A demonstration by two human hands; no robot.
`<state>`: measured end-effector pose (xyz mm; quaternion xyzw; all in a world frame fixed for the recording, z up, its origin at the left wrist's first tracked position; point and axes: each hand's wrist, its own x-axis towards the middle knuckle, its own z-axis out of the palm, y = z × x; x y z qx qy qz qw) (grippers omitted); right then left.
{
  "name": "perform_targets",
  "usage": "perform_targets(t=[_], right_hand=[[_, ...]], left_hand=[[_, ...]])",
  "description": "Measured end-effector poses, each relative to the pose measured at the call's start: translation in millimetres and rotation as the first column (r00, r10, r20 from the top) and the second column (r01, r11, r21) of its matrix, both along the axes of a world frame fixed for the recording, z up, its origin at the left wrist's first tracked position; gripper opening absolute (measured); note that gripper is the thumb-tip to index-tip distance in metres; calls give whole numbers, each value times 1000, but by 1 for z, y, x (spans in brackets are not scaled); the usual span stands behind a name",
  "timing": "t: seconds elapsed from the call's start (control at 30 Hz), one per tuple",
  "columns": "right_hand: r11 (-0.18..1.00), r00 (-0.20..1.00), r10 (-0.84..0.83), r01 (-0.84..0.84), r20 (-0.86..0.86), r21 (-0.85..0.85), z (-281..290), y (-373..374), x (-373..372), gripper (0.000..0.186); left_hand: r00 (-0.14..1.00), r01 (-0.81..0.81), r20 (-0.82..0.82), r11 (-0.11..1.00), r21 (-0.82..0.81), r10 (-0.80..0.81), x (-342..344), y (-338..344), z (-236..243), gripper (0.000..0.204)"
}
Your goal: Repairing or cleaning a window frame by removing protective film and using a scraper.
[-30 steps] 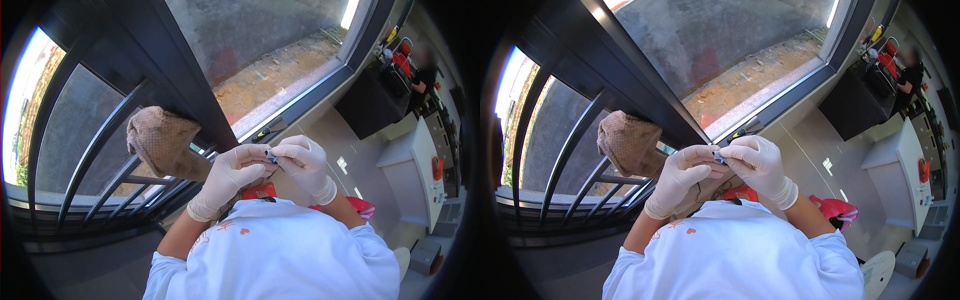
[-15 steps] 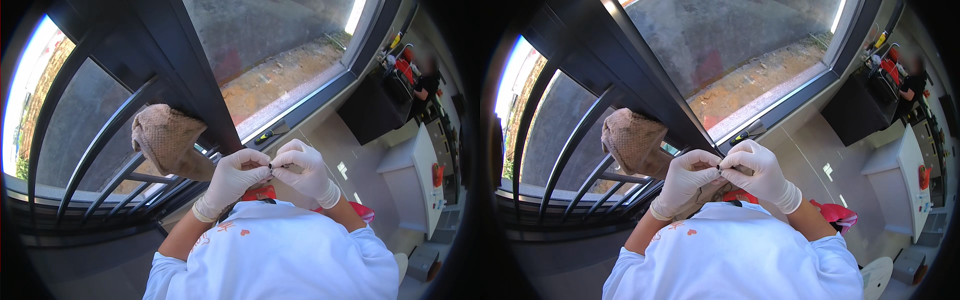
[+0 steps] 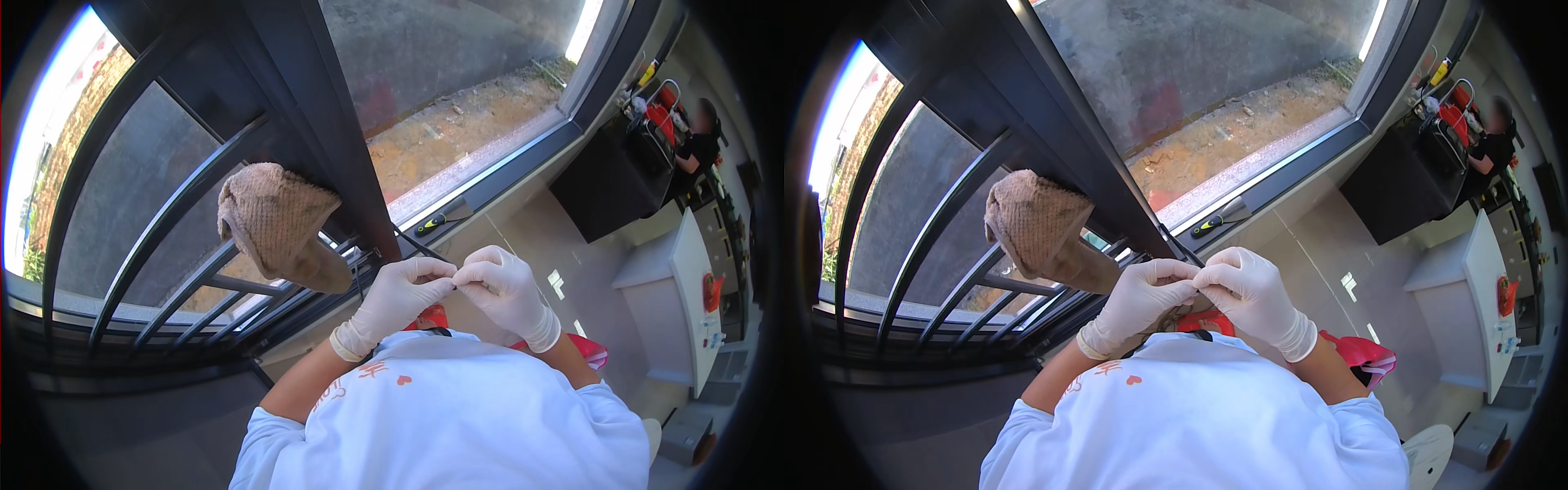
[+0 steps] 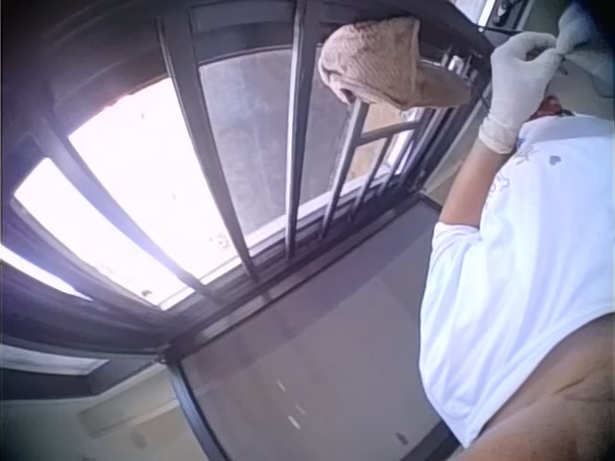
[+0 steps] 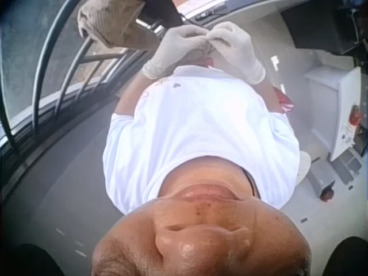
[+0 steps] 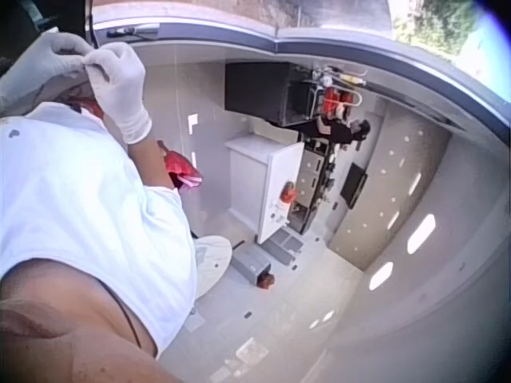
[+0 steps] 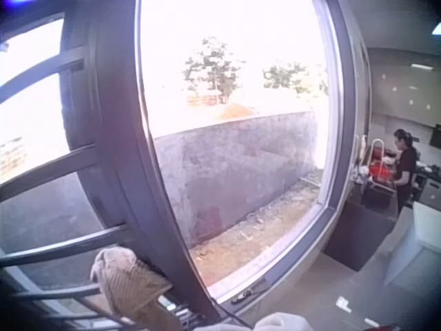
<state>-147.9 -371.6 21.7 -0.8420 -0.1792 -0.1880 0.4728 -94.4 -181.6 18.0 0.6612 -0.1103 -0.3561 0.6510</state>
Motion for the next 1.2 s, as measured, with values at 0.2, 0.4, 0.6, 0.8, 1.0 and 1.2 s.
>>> perform_targets(t=[0.2,0.4,0.6,0.8,1.0,1.2], right_hand=[[972,970,-223,229,-98,54,-26,-20,-20,16],[900,887,-434,420,-158,-113,-79,-54,-45,12],[837,777,-547,510,-312,-197,-130,-79,-70,7],[789,641,-614,509,-460,-344,-207,-108,-90,9],[770,419,-580,563,-699,-301,-309,-141,-125,28],[771,327,-592,496,-736,-400,-338,-142,-135,68]], left_hand=[[992,-60,117,994,97,49,-5,14,-5,29],[953,-217,247,963,158,174,-10,53,-34,29],[924,-334,268,916,221,273,-20,85,-51,28],[887,-388,372,877,284,272,-26,93,-47,25],[864,-383,458,862,332,208,-29,92,-45,23],[835,-374,539,833,407,112,-32,99,-40,23]])
